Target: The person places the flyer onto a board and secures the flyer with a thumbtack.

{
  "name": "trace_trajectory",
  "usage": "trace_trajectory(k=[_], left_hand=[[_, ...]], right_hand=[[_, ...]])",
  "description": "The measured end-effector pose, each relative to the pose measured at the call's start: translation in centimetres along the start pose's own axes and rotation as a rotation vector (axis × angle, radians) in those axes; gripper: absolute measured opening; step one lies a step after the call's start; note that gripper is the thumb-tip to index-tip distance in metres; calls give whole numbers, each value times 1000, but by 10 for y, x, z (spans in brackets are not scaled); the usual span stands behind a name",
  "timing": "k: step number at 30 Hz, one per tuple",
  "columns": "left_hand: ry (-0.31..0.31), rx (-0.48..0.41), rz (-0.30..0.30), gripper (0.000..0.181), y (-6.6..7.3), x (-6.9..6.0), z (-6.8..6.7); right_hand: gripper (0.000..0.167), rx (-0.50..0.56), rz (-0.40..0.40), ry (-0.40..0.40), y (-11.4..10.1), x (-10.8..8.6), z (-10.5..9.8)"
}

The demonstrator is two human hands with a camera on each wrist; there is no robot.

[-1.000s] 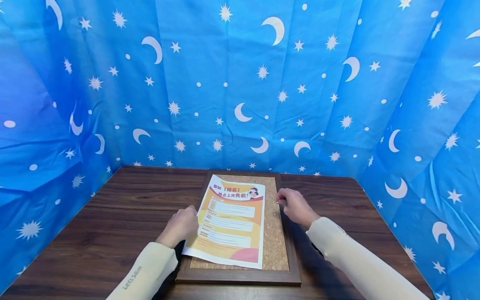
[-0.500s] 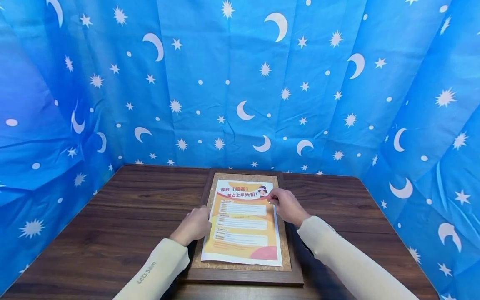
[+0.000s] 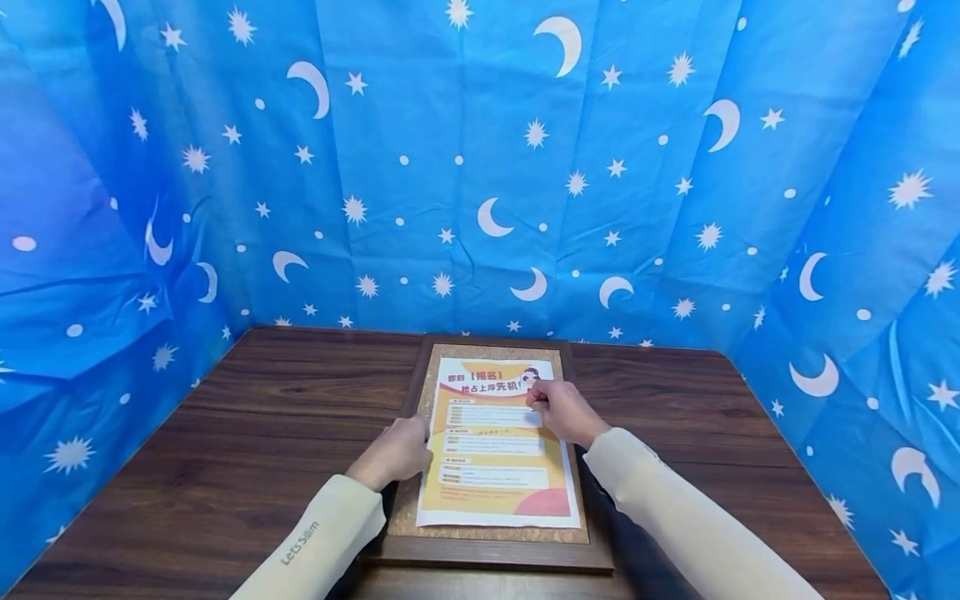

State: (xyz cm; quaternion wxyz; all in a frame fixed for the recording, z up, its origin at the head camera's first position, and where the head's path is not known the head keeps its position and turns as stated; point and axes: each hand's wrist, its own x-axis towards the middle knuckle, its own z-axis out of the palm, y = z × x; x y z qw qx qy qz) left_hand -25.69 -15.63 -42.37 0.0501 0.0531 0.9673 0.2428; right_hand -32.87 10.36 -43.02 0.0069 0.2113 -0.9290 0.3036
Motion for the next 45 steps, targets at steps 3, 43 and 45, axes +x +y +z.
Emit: trace_trajectory(k=[3,43,45], left_hand=[[-1,23,3,24,0,0,0],[-7,91,11,37,3,-3,-1],[-9,88,9,37,3,-3,0]], right_hand=[[17,10,25,-13,-1,5,5],[12,22,406,-130,-26,56,17],[12,18,405,-132,-27,56,16]])
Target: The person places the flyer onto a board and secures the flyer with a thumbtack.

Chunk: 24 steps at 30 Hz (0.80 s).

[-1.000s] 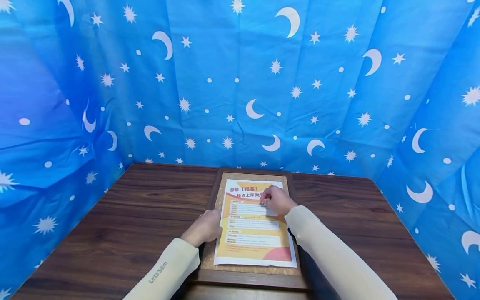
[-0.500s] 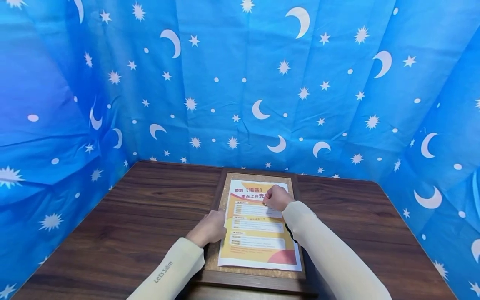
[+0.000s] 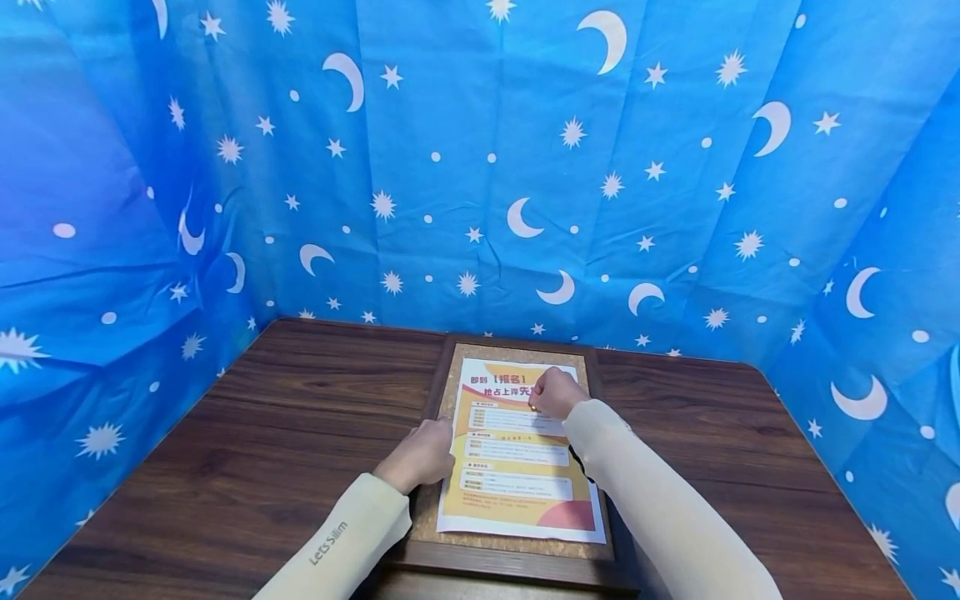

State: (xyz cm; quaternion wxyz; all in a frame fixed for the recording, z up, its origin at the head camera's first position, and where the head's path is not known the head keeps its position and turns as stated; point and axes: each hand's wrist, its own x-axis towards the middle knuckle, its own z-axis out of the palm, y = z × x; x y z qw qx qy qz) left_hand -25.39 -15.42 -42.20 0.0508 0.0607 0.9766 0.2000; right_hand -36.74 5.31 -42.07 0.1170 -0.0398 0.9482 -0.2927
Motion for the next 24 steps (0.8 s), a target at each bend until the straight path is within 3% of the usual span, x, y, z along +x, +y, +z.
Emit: trace_trajectory(k=[18,24], left_hand=[[-29,-4,-12,30,0,1,-1],[-30,-5,-19,29,2,1,-1]], right_hand=[[17,-52,-79,9,-4,5,4],[20,-65,-48,24,-5,6,8]])
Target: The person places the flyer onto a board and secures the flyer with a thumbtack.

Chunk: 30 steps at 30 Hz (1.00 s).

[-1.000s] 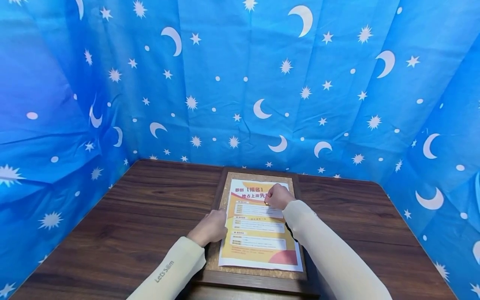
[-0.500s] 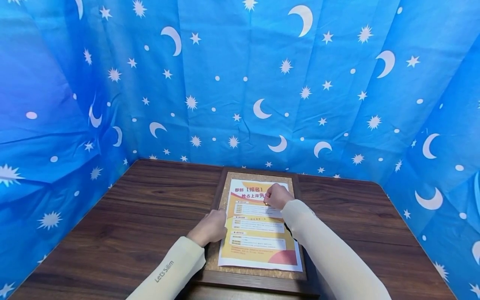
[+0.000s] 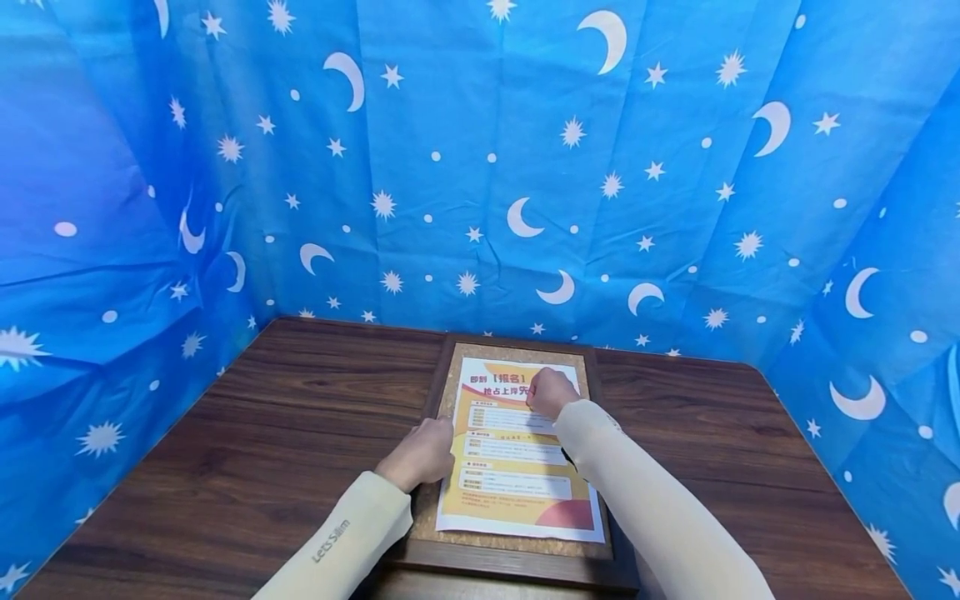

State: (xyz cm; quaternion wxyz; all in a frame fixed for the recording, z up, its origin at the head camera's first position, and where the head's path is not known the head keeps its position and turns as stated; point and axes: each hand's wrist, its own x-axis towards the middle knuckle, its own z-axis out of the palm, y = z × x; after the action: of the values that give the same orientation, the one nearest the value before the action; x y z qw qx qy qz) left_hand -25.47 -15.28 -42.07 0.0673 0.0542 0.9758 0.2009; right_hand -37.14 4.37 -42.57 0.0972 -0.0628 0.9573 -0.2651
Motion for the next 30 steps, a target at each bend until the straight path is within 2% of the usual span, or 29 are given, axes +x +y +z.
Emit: trace_trajectory(k=[7,10,14,16,18,24,30], left_hand=[[-2,3,-2,27,4,0,4],[-6,-1,-3,27,5,2,5],[-7,-10,4,28,5,5,4],[-4,-7,9,27,5,6,4],[-2,-3,13,26,4,8,5],[12,-13,32,24,-3,9,7],[57,-14,27,26,-9,9,5]], right_hand=[[11,20,71,0,5,-1,2],[5,16,84,18,7,-2,2],[11,21,89,47,7,-4,2],[8,22,79,50,8,-5,1],[3,18,43,47,10,-6,1],[12,23,-127,73,28,-10,-1],[7,36,-206,174,42,-23,-5]])
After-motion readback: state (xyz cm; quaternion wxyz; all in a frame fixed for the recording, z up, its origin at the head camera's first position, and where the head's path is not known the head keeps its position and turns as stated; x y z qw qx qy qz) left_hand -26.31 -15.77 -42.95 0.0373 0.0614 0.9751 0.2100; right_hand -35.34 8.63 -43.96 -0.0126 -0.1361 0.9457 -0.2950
